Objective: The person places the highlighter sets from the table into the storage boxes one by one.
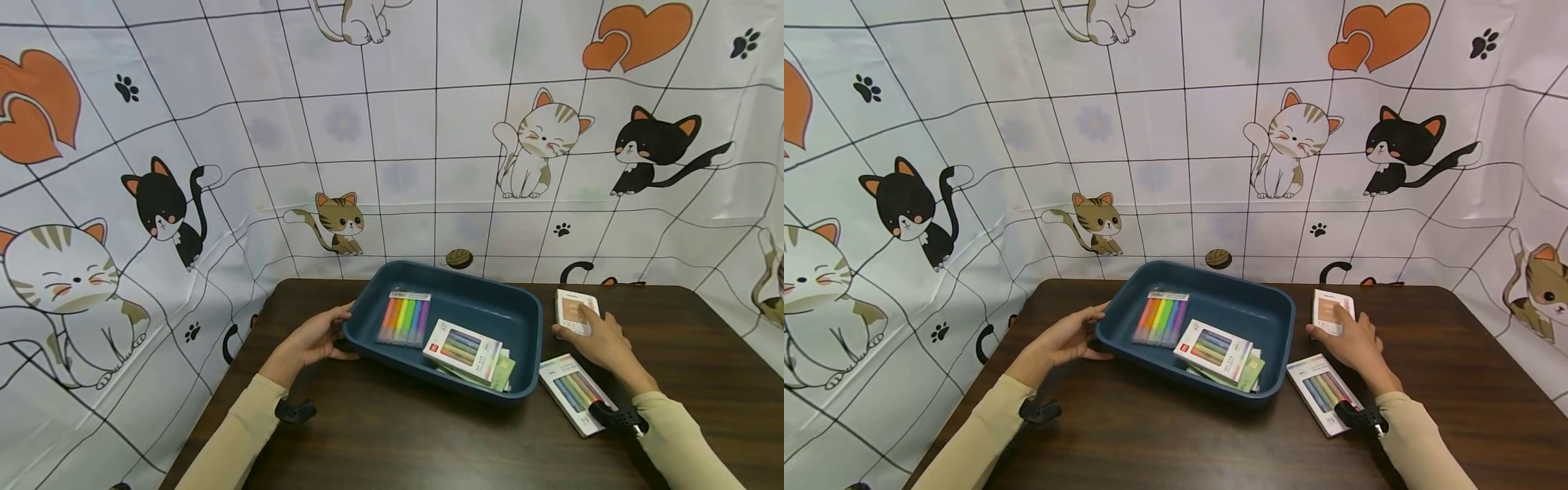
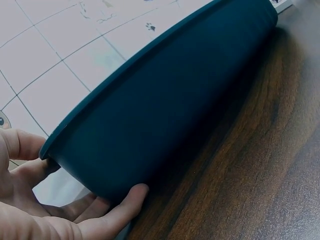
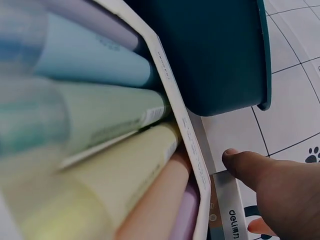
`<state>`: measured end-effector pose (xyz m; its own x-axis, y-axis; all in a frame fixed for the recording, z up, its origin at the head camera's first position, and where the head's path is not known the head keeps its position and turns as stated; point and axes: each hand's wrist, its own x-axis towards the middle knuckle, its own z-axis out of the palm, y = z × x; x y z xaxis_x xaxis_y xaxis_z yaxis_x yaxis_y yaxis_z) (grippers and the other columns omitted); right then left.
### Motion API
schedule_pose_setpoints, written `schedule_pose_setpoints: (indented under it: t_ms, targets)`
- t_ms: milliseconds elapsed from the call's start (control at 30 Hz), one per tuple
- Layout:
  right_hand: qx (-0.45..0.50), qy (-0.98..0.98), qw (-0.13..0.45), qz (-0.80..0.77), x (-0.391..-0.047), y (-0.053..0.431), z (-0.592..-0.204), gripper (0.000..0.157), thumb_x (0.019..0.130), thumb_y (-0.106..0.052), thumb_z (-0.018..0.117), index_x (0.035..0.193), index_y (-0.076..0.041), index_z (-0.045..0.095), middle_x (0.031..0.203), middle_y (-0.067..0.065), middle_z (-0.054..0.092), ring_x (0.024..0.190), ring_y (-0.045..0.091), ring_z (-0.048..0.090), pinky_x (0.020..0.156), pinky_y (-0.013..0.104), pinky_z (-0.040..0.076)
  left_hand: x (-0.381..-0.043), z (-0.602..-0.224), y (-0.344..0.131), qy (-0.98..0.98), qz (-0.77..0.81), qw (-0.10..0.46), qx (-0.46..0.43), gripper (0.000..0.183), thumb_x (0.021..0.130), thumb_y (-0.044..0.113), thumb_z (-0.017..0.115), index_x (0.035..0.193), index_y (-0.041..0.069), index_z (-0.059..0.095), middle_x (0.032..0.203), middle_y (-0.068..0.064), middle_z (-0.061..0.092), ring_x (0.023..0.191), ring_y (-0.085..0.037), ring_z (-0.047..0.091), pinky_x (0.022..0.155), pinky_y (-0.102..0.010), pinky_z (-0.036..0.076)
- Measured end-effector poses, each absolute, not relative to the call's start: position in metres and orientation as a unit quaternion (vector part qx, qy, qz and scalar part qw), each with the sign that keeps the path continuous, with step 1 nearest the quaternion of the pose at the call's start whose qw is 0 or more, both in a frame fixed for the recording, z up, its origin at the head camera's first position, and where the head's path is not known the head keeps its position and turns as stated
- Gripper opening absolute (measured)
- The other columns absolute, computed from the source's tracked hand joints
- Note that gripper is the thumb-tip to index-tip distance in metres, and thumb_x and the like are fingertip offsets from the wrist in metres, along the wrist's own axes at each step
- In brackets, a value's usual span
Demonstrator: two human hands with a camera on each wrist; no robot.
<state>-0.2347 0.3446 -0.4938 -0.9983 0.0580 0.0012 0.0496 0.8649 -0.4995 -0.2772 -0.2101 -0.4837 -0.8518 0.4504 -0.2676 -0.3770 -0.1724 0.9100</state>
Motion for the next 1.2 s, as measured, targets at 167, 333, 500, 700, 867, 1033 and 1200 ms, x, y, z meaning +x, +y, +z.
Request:
schedule_pose_setpoints:
  t_ms: [167,333,500,700,867,1033,1200]
  targets:
    - [-0.025,-0.967,0.010,0.253,-0.237,0.345,-0.494,0.098,0.096,-0.064,0.054,0.156,0.007,0.021,0.142,0.054,0.020,0.126,0.072,0.023,0.088,0.081,0.028,-0.277,-0.484,-0.210,0.583,0.765,0.270,0.029,0.056,0.106,0.022,0.046,0.161,0.023,0.035,0.150,-0.023,0.033,0.131,-0.040,0.038,0.088,-0.070,0.047]
    - [-0.013,-0.963,0.034,0.265,-0.237,0.345,-0.494,0.093,0.097,-0.055,0.060,0.153,0.012,0.027,0.141,0.052,0.028,0.125,0.070,0.030,0.092,0.078,0.030,-0.279,-0.483,-0.210,0.585,0.765,0.268,0.032,0.056,0.106,0.023,0.046,0.161,0.023,0.035,0.150,-0.023,0.033,0.132,-0.041,0.037,0.087,-0.070,0.047]
    - [-0.014,-0.954,0.069,0.293,-0.238,0.345,-0.493,0.080,0.094,-0.035,0.068,0.145,0.018,0.036,0.136,0.050,0.038,0.118,0.063,0.044,0.094,0.070,0.039,-0.279,-0.482,-0.210,0.587,0.764,0.266,0.033,0.056,0.106,0.023,0.047,0.161,0.024,0.036,0.149,-0.023,0.034,0.130,-0.040,0.038,0.087,-0.069,0.048]
    - [-0.030,-0.949,0.074,0.305,-0.236,0.344,-0.491,0.077,0.091,-0.032,0.069,0.145,0.015,0.039,0.134,0.048,0.042,0.110,0.057,0.049,0.088,0.066,0.043,-0.278,-0.481,-0.210,0.590,0.763,0.262,0.034,0.056,0.106,0.023,0.047,0.161,0.023,0.035,0.150,-0.022,0.033,0.130,-0.040,0.039,0.087,-0.069,0.048]
    - [-0.039,-0.947,0.069,0.312,-0.232,0.344,-0.491,0.080,0.090,-0.031,0.070,0.147,0.015,0.037,0.135,0.048,0.041,0.109,0.057,0.048,0.085,0.066,0.043,-0.276,-0.483,-0.210,0.595,0.759,0.263,0.033,0.057,0.106,0.022,0.047,0.161,0.021,0.034,0.150,-0.023,0.033,0.127,-0.039,0.042,0.087,-0.069,0.048]
    - [-0.042,-0.948,0.068,0.309,-0.231,0.347,-0.492,0.081,0.090,-0.032,0.070,0.147,0.015,0.036,0.137,0.048,0.038,0.113,0.061,0.044,0.088,0.068,0.041,-0.275,-0.484,-0.210,0.594,0.760,0.262,0.031,0.057,0.105,0.022,0.048,0.161,0.021,0.035,0.149,-0.024,0.034,0.127,-0.039,0.043,0.086,-0.069,0.048]
    - [-0.055,-0.942,0.049,0.328,-0.228,0.349,-0.484,0.084,0.091,-0.033,0.072,0.150,0.012,0.033,0.139,0.049,0.034,0.114,0.060,0.043,0.090,0.069,0.040,-0.275,-0.484,-0.209,0.592,0.761,0.264,0.030,0.059,0.104,0.021,0.047,0.161,0.021,0.033,0.149,-0.024,0.034,0.129,-0.040,0.040,0.086,-0.069,0.048]
